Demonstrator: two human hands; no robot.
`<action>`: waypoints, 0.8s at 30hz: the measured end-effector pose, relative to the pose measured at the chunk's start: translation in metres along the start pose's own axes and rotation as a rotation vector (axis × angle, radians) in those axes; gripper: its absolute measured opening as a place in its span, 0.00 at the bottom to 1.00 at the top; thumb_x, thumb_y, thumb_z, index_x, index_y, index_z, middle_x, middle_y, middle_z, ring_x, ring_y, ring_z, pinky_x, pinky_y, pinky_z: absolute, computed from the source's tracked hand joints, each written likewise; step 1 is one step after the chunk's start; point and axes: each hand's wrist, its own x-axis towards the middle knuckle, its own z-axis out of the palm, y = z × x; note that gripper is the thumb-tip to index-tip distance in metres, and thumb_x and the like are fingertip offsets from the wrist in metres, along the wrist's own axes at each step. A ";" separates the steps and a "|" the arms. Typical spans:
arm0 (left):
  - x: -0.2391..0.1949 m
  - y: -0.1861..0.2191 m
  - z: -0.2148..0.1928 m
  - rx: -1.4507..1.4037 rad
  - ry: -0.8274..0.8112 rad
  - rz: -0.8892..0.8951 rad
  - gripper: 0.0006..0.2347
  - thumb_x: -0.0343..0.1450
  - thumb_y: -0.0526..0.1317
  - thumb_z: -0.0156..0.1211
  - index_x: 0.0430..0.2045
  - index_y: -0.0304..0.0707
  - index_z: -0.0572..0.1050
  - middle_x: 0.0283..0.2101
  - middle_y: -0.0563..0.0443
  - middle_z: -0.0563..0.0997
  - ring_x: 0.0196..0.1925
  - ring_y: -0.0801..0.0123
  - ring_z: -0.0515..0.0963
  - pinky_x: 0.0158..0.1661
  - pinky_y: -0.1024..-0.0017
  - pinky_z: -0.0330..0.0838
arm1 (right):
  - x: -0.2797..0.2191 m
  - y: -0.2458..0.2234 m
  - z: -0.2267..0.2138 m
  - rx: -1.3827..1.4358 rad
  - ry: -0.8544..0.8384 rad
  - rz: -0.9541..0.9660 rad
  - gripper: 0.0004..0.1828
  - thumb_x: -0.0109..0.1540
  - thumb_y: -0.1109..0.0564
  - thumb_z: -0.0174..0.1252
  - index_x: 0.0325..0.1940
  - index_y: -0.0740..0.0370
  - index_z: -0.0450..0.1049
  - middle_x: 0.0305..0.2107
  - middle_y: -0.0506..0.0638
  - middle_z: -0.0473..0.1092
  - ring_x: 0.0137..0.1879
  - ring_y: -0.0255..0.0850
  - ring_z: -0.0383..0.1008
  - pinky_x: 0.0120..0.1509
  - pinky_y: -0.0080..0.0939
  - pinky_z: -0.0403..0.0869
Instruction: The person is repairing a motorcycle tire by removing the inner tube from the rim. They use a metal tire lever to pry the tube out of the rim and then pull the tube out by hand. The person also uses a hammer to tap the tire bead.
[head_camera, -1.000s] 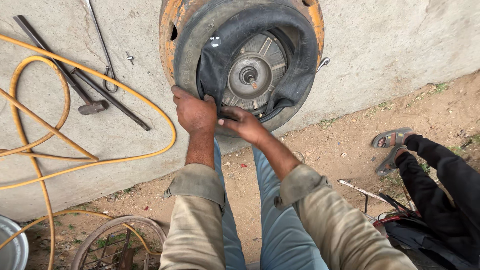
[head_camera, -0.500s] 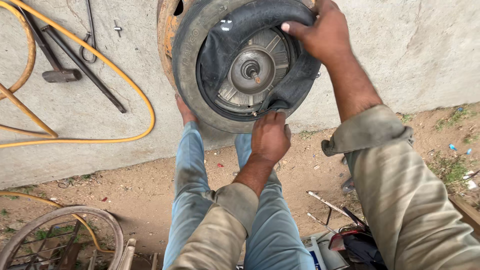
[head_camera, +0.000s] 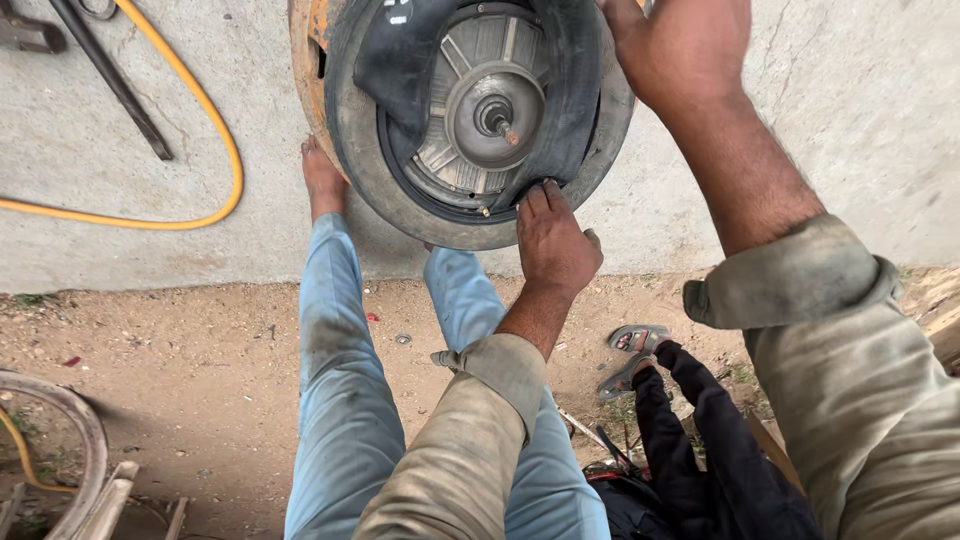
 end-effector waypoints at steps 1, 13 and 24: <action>-0.001 0.000 -0.001 -0.005 0.012 -0.010 0.37 0.60 0.40 0.68 0.62 0.15 0.60 0.61 0.28 0.65 0.65 0.42 0.64 0.67 0.52 0.56 | -0.010 0.001 -0.012 0.038 -0.138 0.102 0.21 0.72 0.43 0.65 0.34 0.60 0.80 0.22 0.51 0.75 0.28 0.45 0.77 0.34 0.47 0.75; -0.001 -0.008 0.009 -0.010 0.003 -0.017 0.35 0.61 0.38 0.65 0.63 0.18 0.59 0.65 0.29 0.62 0.70 0.43 0.58 0.71 0.52 0.48 | -0.055 -0.019 0.033 -0.117 -0.679 -0.133 0.14 0.69 0.45 0.58 0.55 0.51 0.81 0.53 0.43 0.79 0.65 0.40 0.72 0.72 0.47 0.68; -0.009 -0.015 0.004 -0.053 -0.085 -0.036 0.36 0.63 0.35 0.61 0.70 0.29 0.54 0.67 0.35 0.59 0.73 0.48 0.56 0.73 0.54 0.45 | -0.052 -0.050 0.008 -0.677 -0.817 -0.524 0.36 0.63 0.25 0.55 0.63 0.51 0.75 0.57 0.42 0.73 0.71 0.40 0.59 0.68 0.48 0.60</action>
